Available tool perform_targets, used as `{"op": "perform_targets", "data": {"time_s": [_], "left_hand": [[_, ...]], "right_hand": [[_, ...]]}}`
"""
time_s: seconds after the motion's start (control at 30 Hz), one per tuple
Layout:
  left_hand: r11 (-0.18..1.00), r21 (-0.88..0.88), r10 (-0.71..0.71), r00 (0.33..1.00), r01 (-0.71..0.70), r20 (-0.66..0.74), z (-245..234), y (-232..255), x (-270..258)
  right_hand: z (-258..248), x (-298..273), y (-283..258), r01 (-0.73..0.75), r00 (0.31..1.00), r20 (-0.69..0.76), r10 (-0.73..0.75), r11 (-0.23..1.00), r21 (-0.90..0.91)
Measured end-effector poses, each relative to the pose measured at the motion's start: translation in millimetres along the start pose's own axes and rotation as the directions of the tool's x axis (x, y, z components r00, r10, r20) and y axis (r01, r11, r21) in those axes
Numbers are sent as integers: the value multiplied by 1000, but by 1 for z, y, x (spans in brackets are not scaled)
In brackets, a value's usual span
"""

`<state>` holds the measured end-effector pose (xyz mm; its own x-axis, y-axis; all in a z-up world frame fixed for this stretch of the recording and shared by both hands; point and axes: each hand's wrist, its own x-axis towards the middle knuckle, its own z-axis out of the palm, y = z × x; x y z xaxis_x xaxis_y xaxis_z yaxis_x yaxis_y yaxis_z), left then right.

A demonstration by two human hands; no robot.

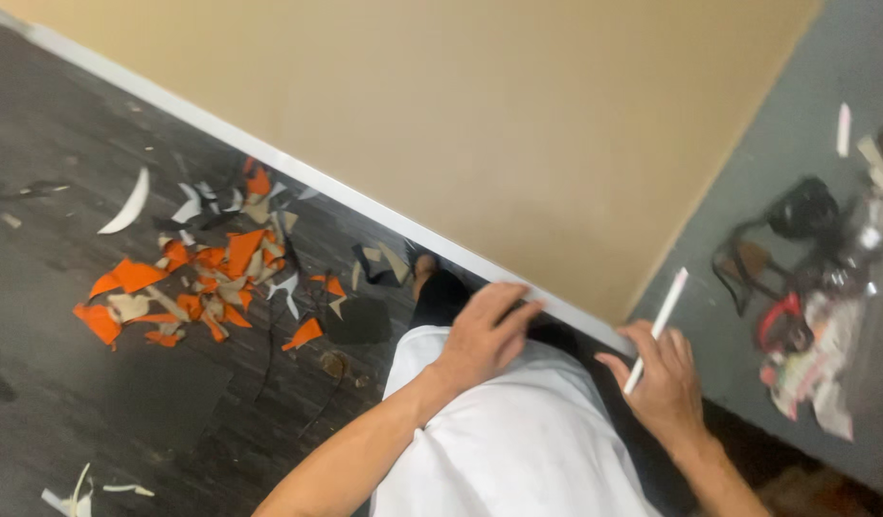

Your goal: The person uses a long metal ruler and a white pencil to draw straight lines along the edges of a large beige sheet. They then place a newspaper on the sheet and use a tape measure to mark measurements on the newspaper.

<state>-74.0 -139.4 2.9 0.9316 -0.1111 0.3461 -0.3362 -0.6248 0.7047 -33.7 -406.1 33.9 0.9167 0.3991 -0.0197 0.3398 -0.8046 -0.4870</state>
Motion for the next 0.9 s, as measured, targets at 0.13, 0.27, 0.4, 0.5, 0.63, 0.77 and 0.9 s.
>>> {"op": "perform_targets", "data": {"time_s": [0.13, 0.27, 0.4, 0.5, 0.63, 0.77, 0.9], "left_hand": [[723, -274, -689, 635, 634, -351, -28, -27, -1], [238, -783, -960, 262, 575, -100, -71, -85, 21], [194, -856, -954, 296, 479, -51, -110, -104, 29], [326, -853, -894, 426, 408, -139, -147, -158, 44], [435, -862, -810, 532, 261, -247, -258, -270, 62], [419, -796, -861, 470, 436, -195, -359, -391, 80], [395, -686, -838, 545, 611, 4, -438, -463, 70]], "right_hand": [[-8, -5, -1, -71, 994, 91, 65, 996, 56], [-25, -2, 4, -37, 973, 227, 33, 999, 14], [-13, 12, -15, 35, 997, 69, -34, 999, -8], [43, 72, -33, 124, 991, -46, -124, 992, -8], [113, 130, -110, 155, 980, -129, -153, 988, -1], [202, 202, -175, 225, 962, -173, -212, 973, 58], [249, 248, -201, 212, 974, -106, -202, 973, 93]]}}
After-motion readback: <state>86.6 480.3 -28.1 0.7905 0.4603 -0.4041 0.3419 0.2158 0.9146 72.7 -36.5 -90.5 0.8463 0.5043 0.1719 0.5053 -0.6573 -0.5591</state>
